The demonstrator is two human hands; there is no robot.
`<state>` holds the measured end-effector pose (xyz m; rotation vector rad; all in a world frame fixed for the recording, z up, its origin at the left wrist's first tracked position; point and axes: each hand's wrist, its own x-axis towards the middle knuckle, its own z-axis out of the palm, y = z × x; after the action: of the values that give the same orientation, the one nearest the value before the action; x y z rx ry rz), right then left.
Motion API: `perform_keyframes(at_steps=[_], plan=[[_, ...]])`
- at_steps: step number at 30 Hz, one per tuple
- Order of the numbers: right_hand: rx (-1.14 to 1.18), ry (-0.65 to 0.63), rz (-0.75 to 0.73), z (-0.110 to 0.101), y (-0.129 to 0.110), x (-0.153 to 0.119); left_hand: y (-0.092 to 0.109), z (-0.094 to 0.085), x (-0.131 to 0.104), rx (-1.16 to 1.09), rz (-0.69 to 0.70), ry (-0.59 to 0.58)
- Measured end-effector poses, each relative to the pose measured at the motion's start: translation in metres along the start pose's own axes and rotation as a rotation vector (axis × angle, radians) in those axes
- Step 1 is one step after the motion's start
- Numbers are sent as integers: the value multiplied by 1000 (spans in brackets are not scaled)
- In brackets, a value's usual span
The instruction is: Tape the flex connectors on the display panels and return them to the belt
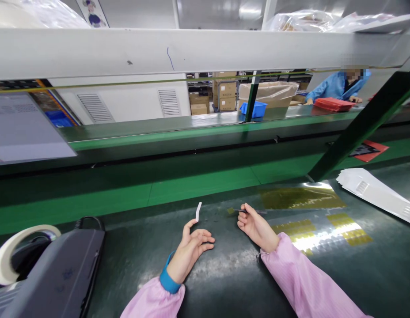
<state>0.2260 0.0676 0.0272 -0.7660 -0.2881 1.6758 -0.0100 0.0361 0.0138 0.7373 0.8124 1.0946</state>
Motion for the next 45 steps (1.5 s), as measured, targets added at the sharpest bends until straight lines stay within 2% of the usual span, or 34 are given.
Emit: perform_keyframes(at_steps=[9,20,29,38,45], plan=[[-14,-4,1,-3,1,0,22,15,-10,39,-54,-12],[-34,-5,7,-7,0,3,-2,0,0,1,0,-13],[-54,-6,-3,-7,0,1,19,13,-8,14,-62,-34],[-70,0,-16,-5,-1,0,3,3,-1,-16,-21,-22],[-98,14,-32,-1,-3,-4,16,11,-7,30,-46,-52]])
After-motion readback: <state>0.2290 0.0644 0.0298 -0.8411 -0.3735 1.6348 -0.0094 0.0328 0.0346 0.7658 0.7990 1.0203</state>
